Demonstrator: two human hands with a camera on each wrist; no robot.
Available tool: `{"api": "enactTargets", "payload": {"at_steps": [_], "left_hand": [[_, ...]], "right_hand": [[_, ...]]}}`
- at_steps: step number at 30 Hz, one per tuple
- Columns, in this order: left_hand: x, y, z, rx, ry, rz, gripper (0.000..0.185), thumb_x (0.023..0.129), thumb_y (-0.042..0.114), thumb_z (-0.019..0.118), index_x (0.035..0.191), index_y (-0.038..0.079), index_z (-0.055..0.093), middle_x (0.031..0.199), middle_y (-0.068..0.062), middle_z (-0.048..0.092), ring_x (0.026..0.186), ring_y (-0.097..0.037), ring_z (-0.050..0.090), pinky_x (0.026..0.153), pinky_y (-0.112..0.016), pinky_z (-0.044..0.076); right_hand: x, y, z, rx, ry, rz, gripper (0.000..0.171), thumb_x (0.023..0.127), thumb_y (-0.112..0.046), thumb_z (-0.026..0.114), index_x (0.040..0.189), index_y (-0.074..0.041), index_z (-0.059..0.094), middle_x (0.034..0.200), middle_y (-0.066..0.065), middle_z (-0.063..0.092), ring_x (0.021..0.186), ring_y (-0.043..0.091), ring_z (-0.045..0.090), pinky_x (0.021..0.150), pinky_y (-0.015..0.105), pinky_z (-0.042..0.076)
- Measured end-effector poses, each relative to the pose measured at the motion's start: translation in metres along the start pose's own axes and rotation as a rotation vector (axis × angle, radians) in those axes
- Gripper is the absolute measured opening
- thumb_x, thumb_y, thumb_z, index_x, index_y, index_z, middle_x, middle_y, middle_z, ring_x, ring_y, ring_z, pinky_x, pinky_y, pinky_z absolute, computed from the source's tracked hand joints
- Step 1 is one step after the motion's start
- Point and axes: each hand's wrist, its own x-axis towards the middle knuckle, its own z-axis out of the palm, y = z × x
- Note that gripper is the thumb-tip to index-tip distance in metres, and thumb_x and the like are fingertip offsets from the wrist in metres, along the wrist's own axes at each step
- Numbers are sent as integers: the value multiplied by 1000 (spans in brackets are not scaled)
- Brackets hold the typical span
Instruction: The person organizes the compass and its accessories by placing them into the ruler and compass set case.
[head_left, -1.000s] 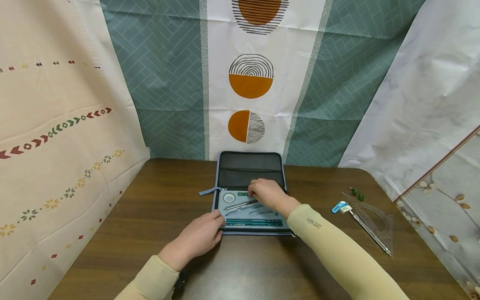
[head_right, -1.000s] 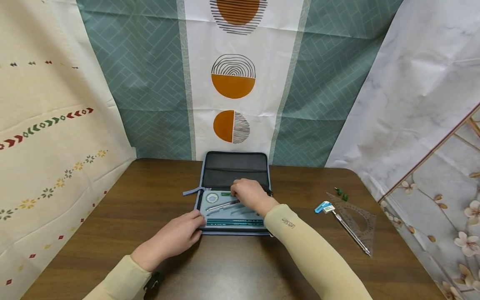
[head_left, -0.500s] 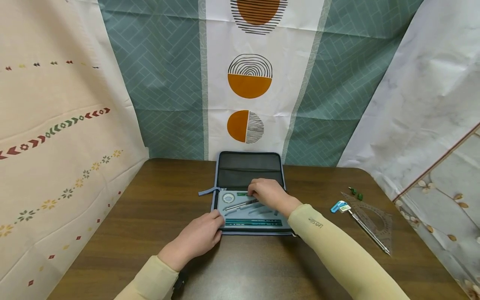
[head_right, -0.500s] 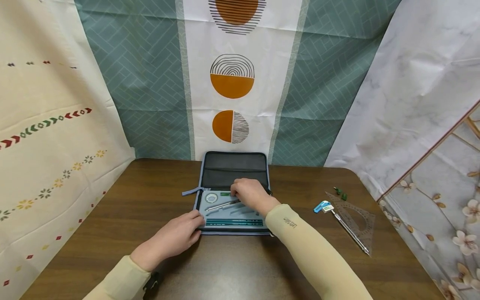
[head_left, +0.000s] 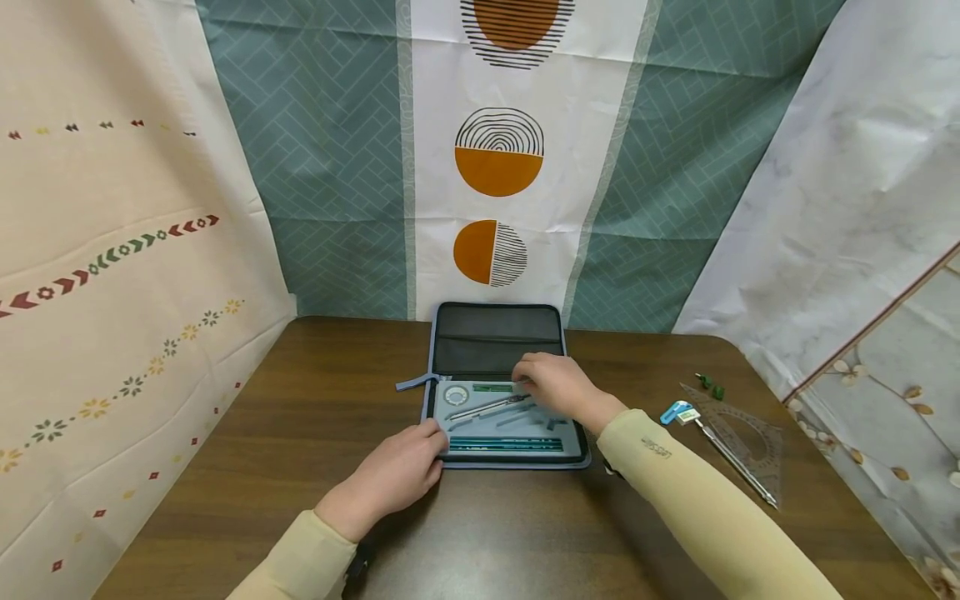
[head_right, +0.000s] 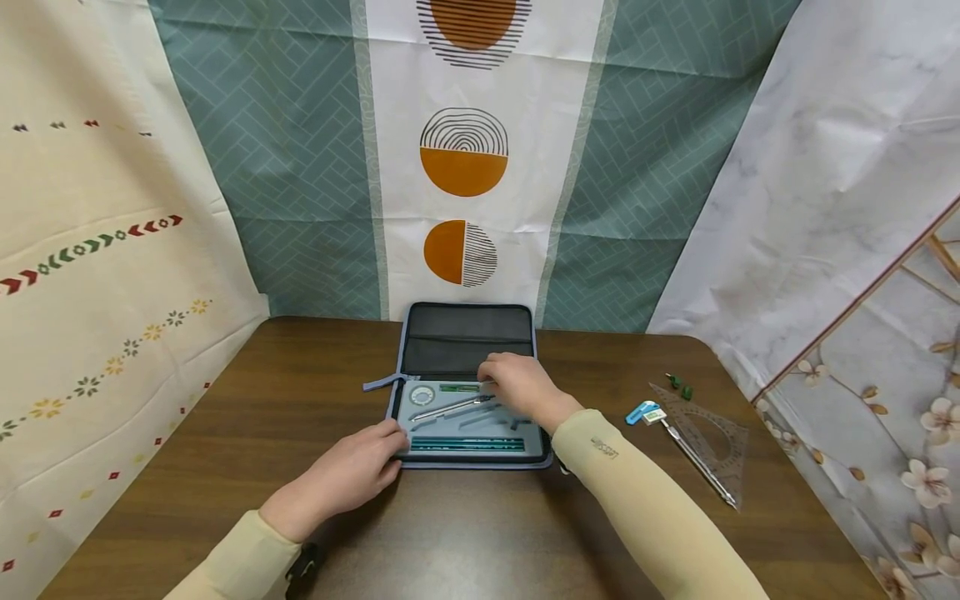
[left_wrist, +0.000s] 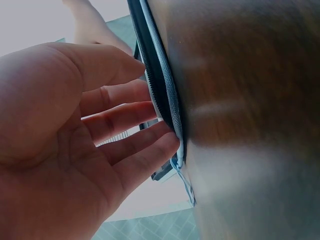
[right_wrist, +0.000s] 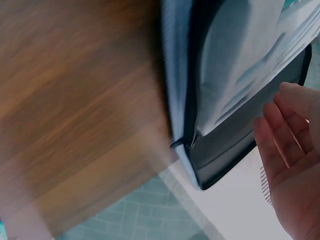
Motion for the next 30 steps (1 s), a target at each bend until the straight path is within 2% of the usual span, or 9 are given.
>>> {"api": "enactTargets", "payload": {"at_steps": [12, 21, 30], "left_hand": [[1, 2, -1, -9, -18, -25, 15, 98, 7, 80, 112, 4, 75, 106, -5, 65, 93, -22, 64, 85, -42, 60], [2, 2, 0, -15, -10, -15, 13, 98, 5, 79, 111, 5, 75, 105, -4, 64, 92, -22, 64, 83, -42, 60], [0, 0, 2, 5, 38, 30, 12, 96, 4, 80, 106, 6, 74, 102, -3, 62, 89, -22, 63, 78, -41, 59]], "right_hand": [[-33, 27, -19, -49, 34, 10, 22, 97, -4, 84, 118, -11, 80, 114, 3, 75, 105, 25, 74, 86, 45, 62], [-64, 47, -30, -82, 54, 9, 23, 95, -5, 87, 117, -10, 81, 111, 3, 75, 102, 25, 75, 84, 47, 63], [-95, 58, -43, -105, 82, 29, 24, 95, -6, 87, 117, -11, 80, 112, 3, 76, 101, 26, 75, 82, 48, 62]]}}
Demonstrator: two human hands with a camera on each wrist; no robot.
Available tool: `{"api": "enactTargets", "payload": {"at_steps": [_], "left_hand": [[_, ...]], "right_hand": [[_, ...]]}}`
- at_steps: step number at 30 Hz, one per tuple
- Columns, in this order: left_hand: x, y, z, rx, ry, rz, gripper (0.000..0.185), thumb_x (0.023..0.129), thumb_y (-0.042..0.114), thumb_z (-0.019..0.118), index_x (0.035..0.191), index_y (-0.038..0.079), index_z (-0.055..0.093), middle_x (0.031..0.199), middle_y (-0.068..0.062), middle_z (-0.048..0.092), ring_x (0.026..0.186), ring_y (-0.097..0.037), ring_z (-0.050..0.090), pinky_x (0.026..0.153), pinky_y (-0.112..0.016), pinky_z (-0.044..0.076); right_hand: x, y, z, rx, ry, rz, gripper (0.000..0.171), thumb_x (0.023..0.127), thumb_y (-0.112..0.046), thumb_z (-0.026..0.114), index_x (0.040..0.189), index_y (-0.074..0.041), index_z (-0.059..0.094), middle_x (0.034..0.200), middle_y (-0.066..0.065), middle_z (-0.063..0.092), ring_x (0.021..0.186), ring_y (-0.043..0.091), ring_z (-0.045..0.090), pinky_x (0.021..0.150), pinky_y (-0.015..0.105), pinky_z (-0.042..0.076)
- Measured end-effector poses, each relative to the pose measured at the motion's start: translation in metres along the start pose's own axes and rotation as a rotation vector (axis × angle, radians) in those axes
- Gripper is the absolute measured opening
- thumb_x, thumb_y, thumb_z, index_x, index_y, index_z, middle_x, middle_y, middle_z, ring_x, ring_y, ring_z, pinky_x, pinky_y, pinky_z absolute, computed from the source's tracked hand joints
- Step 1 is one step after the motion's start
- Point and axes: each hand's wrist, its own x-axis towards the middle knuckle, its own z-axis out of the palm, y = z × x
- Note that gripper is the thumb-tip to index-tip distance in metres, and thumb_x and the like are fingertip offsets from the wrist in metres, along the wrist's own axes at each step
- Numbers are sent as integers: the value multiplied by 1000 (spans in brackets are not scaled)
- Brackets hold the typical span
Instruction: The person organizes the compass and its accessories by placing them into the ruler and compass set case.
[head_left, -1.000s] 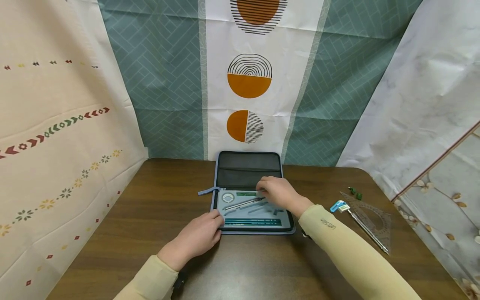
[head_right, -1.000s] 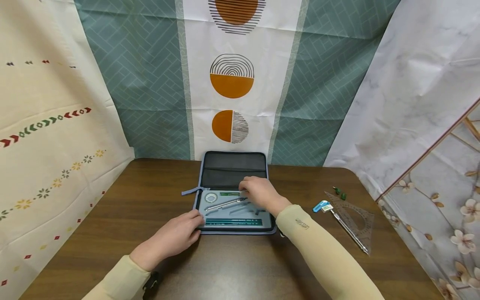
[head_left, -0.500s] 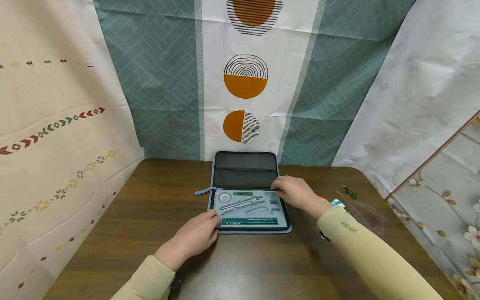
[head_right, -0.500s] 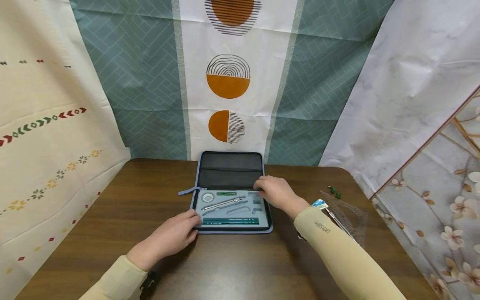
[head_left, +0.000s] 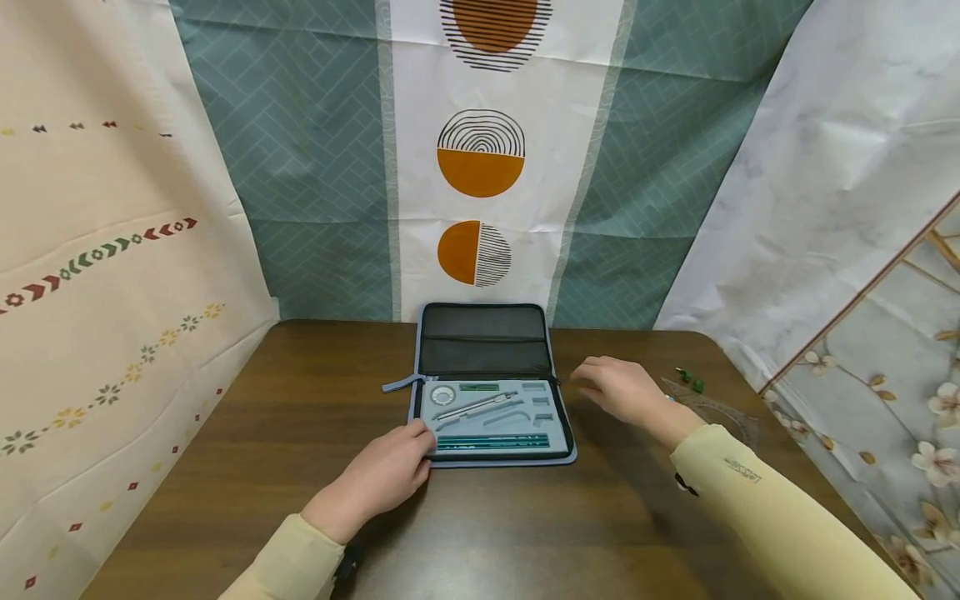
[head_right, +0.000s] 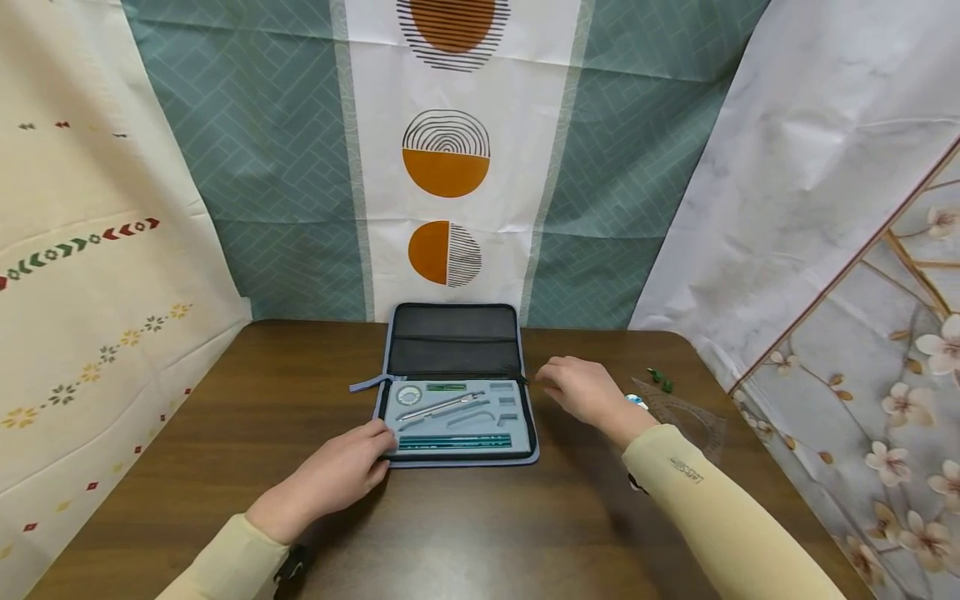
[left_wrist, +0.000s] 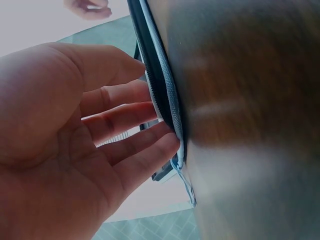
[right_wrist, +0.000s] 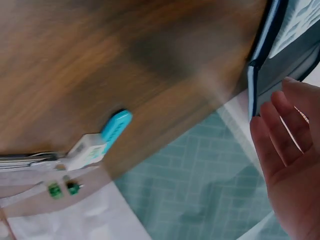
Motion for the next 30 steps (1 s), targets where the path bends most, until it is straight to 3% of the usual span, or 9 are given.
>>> {"api": "enactTargets", "payload": {"at_steps": [17, 30], "left_hand": [[0, 2, -1, -9, -6, -17, 12, 96, 4, 81, 106, 6, 74, 101, -2, 62, 87, -20, 61, 77, -40, 58], [-1, 1, -2, -17, 9, 2, 11, 96, 4, 81, 103, 7, 73, 99, -1, 59, 84, -19, 58, 74, -39, 57]], "right_hand": [[-63, 37, -7, -9, 34, 73, 28, 93, -8, 89, 119, -9, 80, 114, 5, 77, 99, 28, 76, 75, 47, 62], [-94, 59, -14, -19, -44, 209, 41, 92, -13, 90, 130, -8, 77, 129, 14, 75, 115, 39, 74, 77, 54, 63]]}}
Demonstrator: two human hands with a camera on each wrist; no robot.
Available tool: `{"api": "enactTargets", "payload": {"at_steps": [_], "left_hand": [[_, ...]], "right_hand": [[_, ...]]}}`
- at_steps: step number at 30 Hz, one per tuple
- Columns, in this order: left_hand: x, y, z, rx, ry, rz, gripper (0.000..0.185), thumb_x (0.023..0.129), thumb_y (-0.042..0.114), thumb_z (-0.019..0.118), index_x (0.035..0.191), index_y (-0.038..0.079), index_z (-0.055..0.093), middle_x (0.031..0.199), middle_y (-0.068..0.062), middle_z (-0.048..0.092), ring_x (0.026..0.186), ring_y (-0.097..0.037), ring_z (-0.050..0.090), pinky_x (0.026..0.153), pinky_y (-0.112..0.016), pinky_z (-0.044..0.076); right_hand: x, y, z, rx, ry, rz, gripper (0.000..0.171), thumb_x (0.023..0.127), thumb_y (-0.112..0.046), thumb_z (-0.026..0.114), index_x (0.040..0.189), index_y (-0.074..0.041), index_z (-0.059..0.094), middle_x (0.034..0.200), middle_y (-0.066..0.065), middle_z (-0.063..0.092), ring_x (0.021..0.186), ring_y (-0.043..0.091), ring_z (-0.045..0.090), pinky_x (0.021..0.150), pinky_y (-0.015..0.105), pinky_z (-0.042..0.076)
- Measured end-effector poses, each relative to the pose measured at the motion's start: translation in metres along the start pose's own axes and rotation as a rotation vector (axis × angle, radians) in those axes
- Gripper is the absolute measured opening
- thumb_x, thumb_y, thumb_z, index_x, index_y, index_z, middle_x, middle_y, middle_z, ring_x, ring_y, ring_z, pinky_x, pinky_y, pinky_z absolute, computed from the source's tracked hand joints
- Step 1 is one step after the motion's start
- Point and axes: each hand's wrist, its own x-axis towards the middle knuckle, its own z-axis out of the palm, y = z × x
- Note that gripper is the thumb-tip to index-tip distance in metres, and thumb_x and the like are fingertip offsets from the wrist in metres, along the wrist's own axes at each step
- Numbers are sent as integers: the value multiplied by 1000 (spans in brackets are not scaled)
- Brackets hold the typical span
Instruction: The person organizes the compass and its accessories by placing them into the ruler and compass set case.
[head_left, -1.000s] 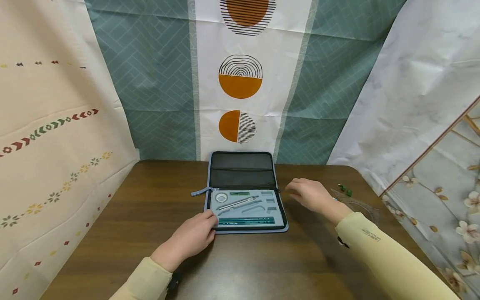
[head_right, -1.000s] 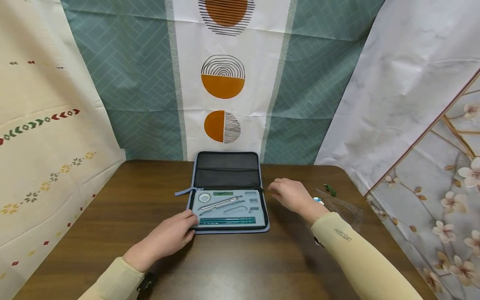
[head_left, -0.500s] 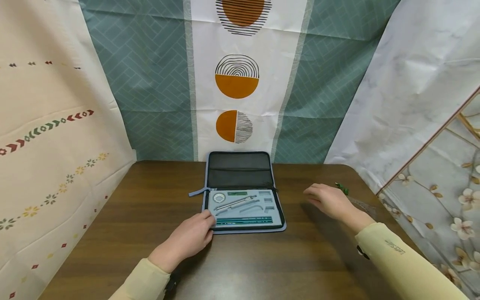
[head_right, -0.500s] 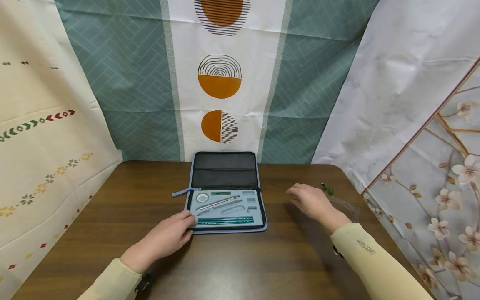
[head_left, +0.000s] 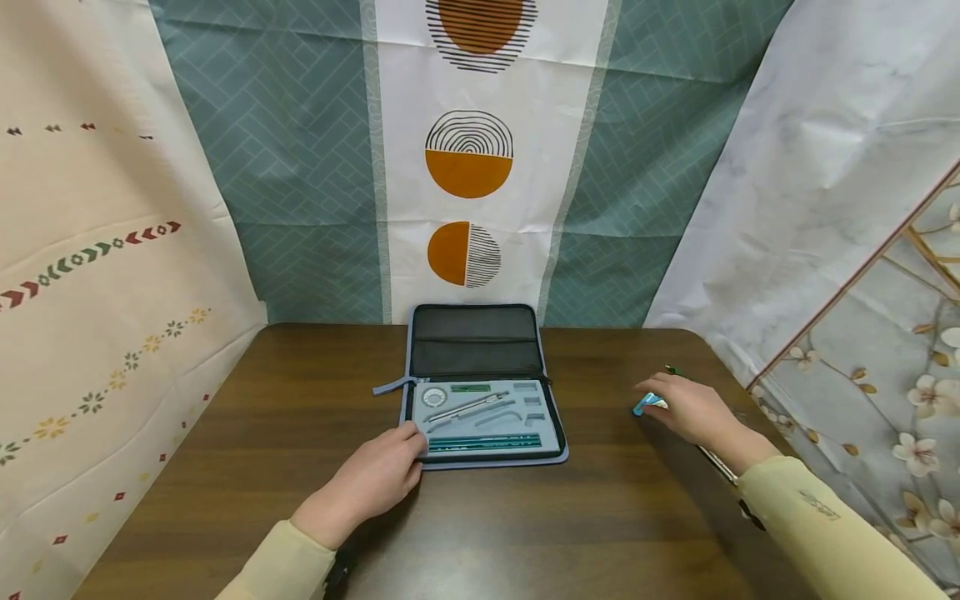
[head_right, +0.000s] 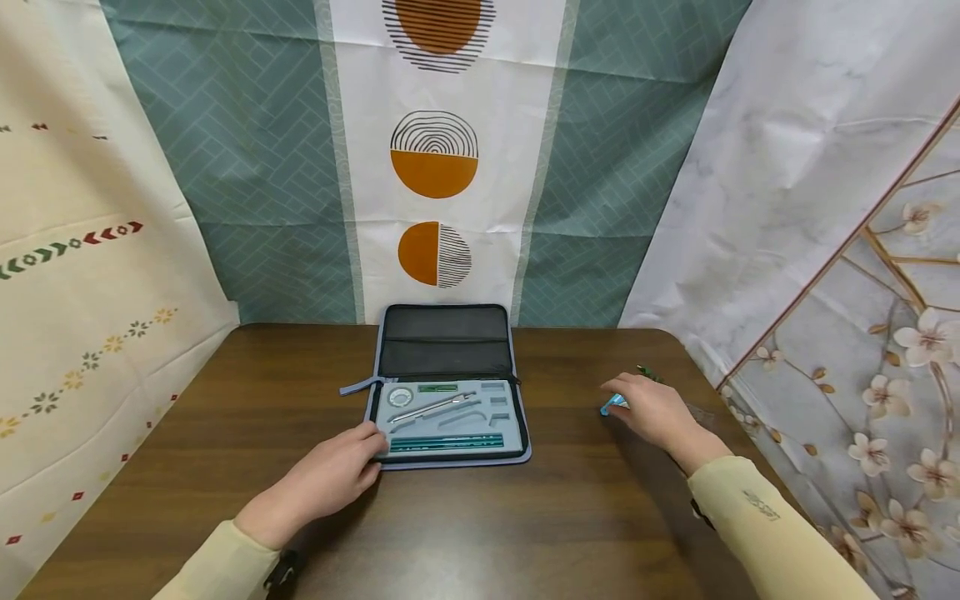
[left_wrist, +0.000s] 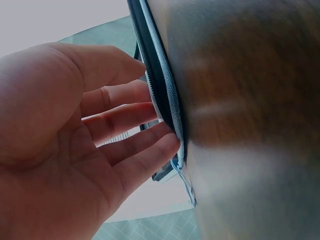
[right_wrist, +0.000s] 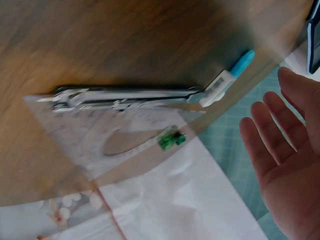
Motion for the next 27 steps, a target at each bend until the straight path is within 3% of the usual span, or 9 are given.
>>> {"api": "enactTargets", "payload": {"at_steps": [5, 12, 20, 27], "left_hand": [[1, -1, 1, 9, 1, -2, 11, 96, 4, 80, 103, 7, 73, 99, -1, 60, 84, -19, 58, 74, -39, 56], [1, -3, 2, 10, 10, 14, 11, 96, 3, 80, 103, 7, 73, 99, -1, 59, 83, -18, 57, 73, -38, 56], [0, -3, 2, 7, 13, 21, 12, 95, 3, 81, 103, 7, 72, 99, -1, 60, 84, -18, 59, 74, -38, 57], [1, -2, 3, 9, 17, 26, 12, 95, 3, 81, 103, 7, 72, 99, -1, 60, 85, -18, 60, 74, -38, 57]], "right_hand": [[-10, 9, -2, -17, -28, 33, 41, 94, -16, 89, 133, -7, 76, 137, 21, 72, 115, 41, 74, 76, 55, 62], [-25, 24, -1, -37, -69, 79, 41, 94, -17, 89, 130, -3, 75, 121, 15, 77, 94, 30, 77, 72, 51, 62], [-36, 33, 1, -49, -87, 114, 42, 92, -20, 91, 130, -6, 77, 126, 17, 75, 95, 32, 77, 68, 51, 61], [-45, 36, 3, -77, -108, 127, 40, 91, -23, 92, 124, -6, 78, 120, 16, 75, 96, 34, 77, 67, 51, 61]]}}
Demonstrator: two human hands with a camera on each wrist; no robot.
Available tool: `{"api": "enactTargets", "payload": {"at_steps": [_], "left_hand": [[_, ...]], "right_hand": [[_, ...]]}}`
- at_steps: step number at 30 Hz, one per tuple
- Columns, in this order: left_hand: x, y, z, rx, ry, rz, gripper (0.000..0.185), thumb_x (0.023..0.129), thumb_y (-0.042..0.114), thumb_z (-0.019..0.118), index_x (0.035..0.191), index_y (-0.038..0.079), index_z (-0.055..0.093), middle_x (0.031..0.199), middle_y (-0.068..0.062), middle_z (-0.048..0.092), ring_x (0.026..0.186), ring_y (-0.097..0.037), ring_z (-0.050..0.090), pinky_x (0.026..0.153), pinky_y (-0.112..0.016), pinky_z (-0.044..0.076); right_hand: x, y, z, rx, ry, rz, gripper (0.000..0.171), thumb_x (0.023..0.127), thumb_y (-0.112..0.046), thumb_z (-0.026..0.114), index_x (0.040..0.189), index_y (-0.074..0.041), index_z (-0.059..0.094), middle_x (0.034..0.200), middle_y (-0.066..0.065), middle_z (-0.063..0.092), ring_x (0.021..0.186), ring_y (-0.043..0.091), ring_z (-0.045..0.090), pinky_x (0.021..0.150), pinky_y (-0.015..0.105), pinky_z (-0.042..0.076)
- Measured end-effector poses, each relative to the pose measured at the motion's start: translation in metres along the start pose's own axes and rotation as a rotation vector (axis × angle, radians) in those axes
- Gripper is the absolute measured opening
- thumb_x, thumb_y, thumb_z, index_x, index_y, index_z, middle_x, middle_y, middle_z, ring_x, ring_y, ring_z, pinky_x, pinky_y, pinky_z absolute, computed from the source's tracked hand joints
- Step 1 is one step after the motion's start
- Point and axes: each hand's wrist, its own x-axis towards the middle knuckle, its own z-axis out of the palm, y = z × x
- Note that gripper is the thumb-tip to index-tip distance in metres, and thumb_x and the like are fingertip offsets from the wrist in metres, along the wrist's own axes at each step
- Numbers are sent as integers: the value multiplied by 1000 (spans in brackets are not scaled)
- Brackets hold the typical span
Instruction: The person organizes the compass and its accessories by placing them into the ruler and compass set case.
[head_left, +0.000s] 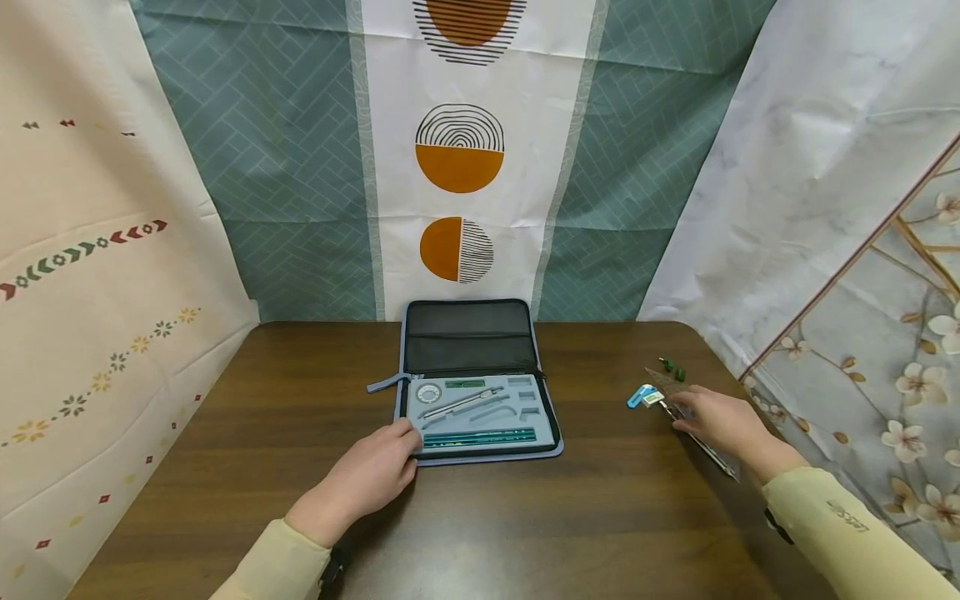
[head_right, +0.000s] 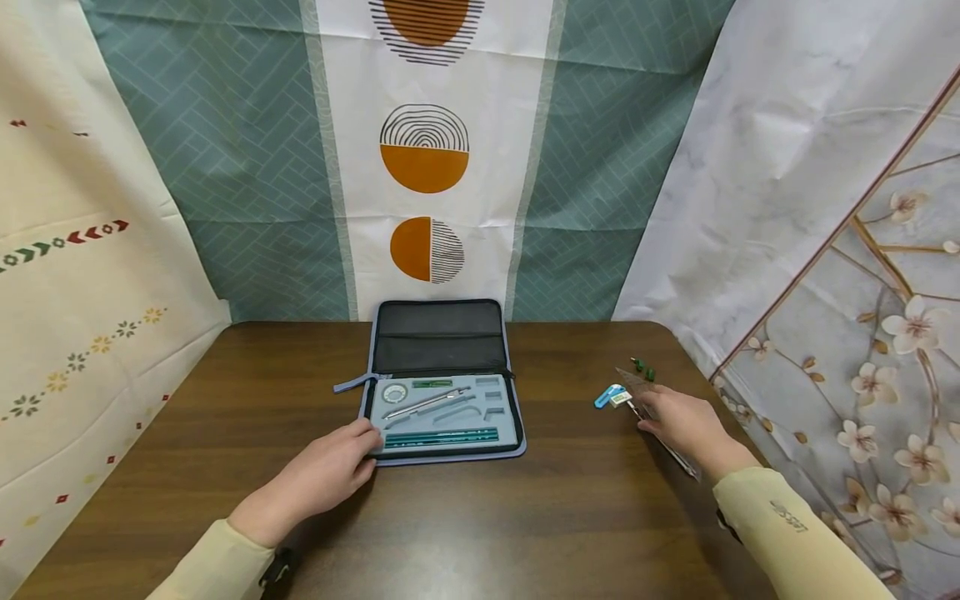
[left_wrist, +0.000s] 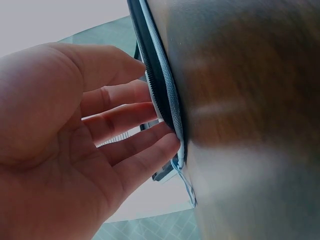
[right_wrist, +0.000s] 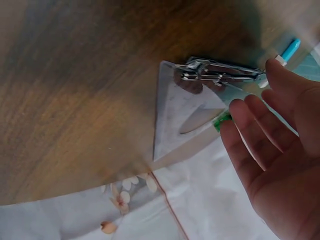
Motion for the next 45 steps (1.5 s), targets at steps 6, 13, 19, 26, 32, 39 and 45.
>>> {"api": "enactTargets", "payload": {"at_steps": [6, 13, 19, 26, 32, 39, 45], "left_hand": [[-1, 0, 0, 5, 9, -1, 13, 95, 3, 81, 104, 7, 73, 99, -1, 60, 86, -19, 61, 75, -38, 58], [1, 0, 0, -2, -10, -14, 12, 96, 4, 81, 105, 7, 73, 101, -2, 61, 86, -18, 60, 75, -38, 58], [1, -1, 1, 7, -1, -7, 12, 95, 3, 81, 103, 7, 73, 99, -1, 60, 84, -19, 60, 74, -38, 57], [2, 0, 1, 4, -10, -14, 12, 95, 3, 81, 104, 6, 73, 99, -2, 60, 85, -20, 61, 74, -39, 57], [2, 0, 1, 2, -15, -22, 12, 95, 3, 81, 105, 6, 73, 100, -2, 61, 86, -20, 62, 74, -39, 58], [1, 0, 0, 1, -8, -18, 12, 95, 2, 80, 104, 7, 73, 99, -1, 60, 85, -19, 61, 74, -38, 57], [1, 0, 0, -5, -14, -23, 13, 95, 3, 81, 105, 6, 73, 100, -1, 61, 86, -19, 62, 75, -38, 58]], "right_hand": [[-1, 2, 0, -9, -55, 23, 30, 92, -22, 91, 116, -7, 80, 100, 6, 75, 82, 22, 73, 64, 46, 59], [-6, 1, 0, 8, -77, 21, 18, 93, -20, 90, 94, -17, 72, 77, -9, 55, 66, 8, 50, 56, 35, 44], [-7, 0, 0, 23, -92, 42, 16, 94, -17, 88, 102, -10, 77, 78, -10, 57, 68, 8, 51, 58, 36, 45], [-6, 0, -1, 40, -117, 60, 17, 95, -15, 86, 107, -5, 79, 76, -9, 60, 67, 10, 55, 58, 37, 48], [-6, 0, -1, 42, -132, 66, 17, 96, -13, 84, 108, -2, 78, 78, -8, 64, 68, 11, 58, 59, 38, 51], [-5, -2, -3, 58, -146, 68, 17, 97, -11, 82, 110, -2, 79, 79, -7, 64, 69, 11, 58, 59, 38, 51], [-5, -3, -3, 68, -158, 75, 18, 95, -11, 81, 111, -3, 79, 80, -7, 63, 71, 14, 55, 61, 40, 50]]}}
